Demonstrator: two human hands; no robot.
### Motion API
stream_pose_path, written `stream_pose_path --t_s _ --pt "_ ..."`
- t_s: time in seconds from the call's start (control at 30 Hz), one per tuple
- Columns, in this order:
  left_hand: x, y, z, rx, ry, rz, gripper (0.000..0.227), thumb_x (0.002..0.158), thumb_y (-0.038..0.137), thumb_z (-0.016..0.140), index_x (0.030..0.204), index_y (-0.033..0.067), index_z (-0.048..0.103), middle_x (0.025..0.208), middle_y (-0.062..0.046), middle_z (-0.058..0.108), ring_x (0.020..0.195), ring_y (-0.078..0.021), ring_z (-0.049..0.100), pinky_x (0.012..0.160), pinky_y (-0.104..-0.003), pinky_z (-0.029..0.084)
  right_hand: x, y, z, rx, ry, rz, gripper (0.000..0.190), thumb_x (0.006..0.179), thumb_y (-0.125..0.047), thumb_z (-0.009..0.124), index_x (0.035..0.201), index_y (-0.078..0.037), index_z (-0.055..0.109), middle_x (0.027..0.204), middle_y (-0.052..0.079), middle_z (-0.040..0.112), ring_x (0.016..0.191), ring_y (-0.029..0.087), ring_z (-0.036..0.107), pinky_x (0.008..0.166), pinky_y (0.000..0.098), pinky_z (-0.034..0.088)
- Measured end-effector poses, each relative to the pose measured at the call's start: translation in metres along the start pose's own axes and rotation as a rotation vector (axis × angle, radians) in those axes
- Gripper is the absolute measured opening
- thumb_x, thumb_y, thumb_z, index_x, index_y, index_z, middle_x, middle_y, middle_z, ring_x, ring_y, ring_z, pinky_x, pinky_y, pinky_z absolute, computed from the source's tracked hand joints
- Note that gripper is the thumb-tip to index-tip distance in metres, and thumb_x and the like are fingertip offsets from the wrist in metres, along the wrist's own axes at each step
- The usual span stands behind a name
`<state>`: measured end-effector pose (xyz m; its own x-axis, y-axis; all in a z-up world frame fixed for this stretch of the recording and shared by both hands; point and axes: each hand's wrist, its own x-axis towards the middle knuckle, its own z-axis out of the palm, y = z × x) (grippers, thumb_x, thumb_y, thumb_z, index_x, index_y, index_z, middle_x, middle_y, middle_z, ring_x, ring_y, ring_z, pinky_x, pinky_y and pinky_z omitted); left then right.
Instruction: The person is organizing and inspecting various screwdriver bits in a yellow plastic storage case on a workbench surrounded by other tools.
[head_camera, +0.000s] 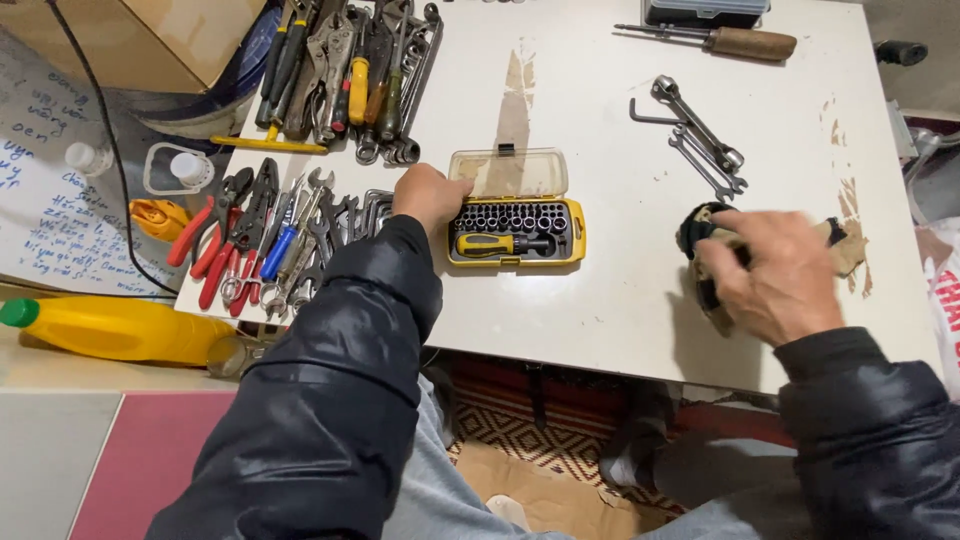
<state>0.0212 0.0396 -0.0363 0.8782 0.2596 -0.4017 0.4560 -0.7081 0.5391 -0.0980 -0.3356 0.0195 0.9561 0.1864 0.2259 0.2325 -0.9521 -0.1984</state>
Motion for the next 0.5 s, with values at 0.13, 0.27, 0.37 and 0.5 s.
stream_pose_path --t_s 0.13,0.27,0.37,0.5 --pt "0.016 -0.003 0.007 0.049 0.029 -0.048 0.050 0.090 0.050 0.073 0.099 0.0009 0.074 0.107 -0.016 0.074 0.093 -0.0336 0.070 0.074 -0.043 0.057 0.016 -0.024 0.009 0.035 -0.283 0.077 0.048 0.097 -0.037 0.058 0.135 -0.009 0.061 0.127 0.019 0.067 0.118 0.033 0.061 0.102 0.0533 0.048" --pt "-0.003 0.009 -0.002 0.016 -0.054 -0.062 0.023 0.085 0.014 0.055 0.096 -0.0030 0.066 0.098 -0.017 0.071 0.084 -0.0316 0.068 0.065 -0.039 0.054 0.032 -0.040 0.010 0.089 -0.322 0.043 0.053 0.092 -0.044 0.063 0.134 -0.011 0.064 0.117 0.013 0.072 0.103 0.031 0.067 0.092 0.0480 0.051" --pt "-0.032 0.015 -0.001 -0.010 -0.091 0.024 0.027 0.085 0.014 0.055 0.094 -0.0061 0.070 0.095 -0.021 0.071 0.091 -0.0371 0.069 0.071 -0.046 0.056 0.040 -0.046 0.015 0.210 -0.506 0.168 0.065 0.084 -0.044 0.073 0.137 -0.008 0.062 0.120 0.016 0.073 0.105 0.030 0.072 0.094 0.0450 0.055" --pt "-0.065 0.025 0.001 -0.009 -0.176 0.194 0.035 0.086 0.014 0.058 0.104 -0.0117 0.073 0.100 -0.030 0.071 0.105 -0.0467 0.069 0.084 -0.050 0.060 0.045 -0.068 0.006 0.252 -0.680 0.215 0.090 0.070 -0.030 0.093 0.146 -0.006 0.052 0.124 0.020 0.072 0.107 0.032 0.075 0.092 0.0465 0.061"
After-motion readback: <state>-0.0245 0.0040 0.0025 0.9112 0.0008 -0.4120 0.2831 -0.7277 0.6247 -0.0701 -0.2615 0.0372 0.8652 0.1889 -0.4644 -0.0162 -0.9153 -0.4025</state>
